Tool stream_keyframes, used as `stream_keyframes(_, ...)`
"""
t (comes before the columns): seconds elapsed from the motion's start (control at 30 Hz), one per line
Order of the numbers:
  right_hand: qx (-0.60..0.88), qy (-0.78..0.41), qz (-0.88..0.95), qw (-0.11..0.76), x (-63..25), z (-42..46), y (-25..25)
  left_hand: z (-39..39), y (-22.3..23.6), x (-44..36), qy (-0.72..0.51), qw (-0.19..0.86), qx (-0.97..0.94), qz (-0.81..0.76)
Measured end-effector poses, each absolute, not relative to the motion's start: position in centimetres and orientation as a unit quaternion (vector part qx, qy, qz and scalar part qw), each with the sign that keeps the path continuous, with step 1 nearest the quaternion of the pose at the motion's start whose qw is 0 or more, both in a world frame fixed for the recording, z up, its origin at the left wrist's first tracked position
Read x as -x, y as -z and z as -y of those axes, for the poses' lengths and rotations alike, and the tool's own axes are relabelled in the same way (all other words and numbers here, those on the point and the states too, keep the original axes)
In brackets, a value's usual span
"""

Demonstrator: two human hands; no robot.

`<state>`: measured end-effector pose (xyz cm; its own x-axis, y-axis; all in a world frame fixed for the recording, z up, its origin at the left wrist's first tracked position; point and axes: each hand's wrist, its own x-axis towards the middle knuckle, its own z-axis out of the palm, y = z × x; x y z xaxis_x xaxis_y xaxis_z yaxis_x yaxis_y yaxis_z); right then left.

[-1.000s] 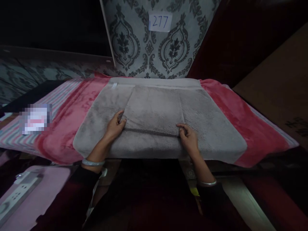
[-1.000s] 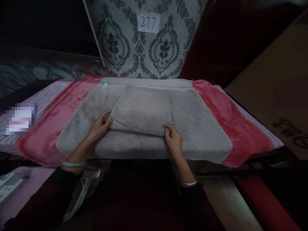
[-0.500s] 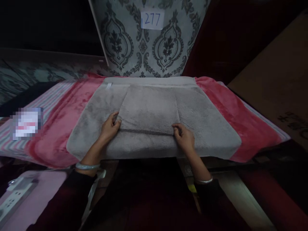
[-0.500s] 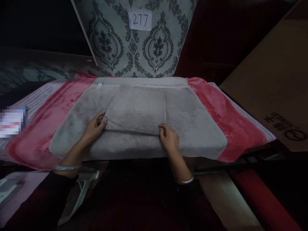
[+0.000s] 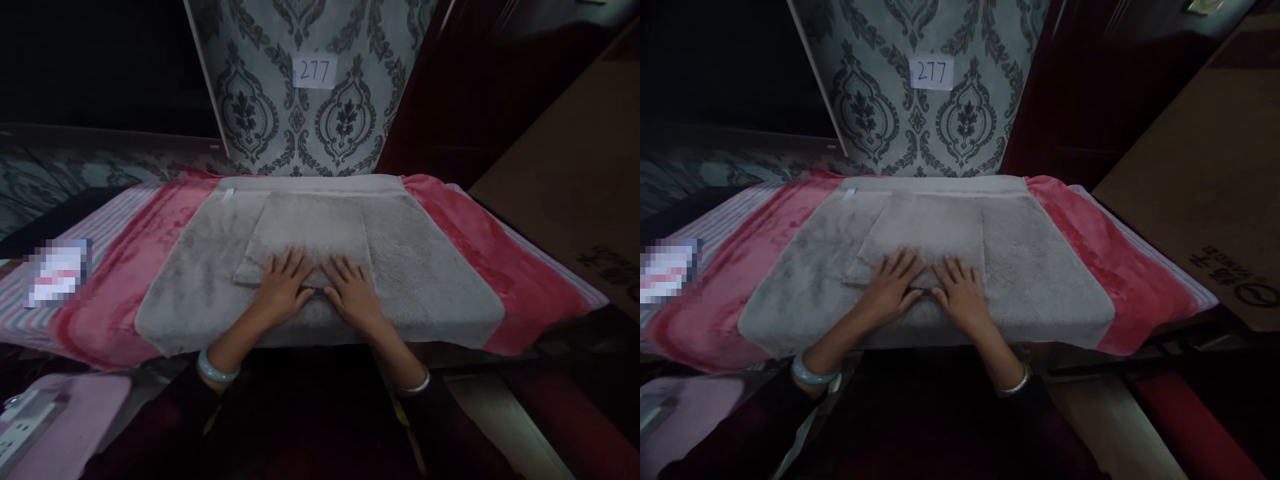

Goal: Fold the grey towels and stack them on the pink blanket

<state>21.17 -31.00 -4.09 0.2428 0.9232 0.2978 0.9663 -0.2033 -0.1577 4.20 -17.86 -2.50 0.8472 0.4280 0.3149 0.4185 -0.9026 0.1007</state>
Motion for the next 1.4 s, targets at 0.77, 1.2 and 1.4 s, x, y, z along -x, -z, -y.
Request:
stream_keyframes(0.77,0.797,-0.019,0.594,0.106,-24.6,27.0,1.9,17.4,5.9,-3.6,-0.196,-0.034,-0.958,-0.204)
stream_keyframes(1.2,0.808,-0.019,0.578,0.109,-27.1,27.0,0.5,16.3,3.1,-4.7,-0.192,0.017,-0.96,-0.205)
stream_keyframes(1.4,0.754,0.008,0.644,0.126,-27.8,20.8,-0.3,17.4,4.2,-6.8,-0.199,-0.035,-0.95,-0.239)
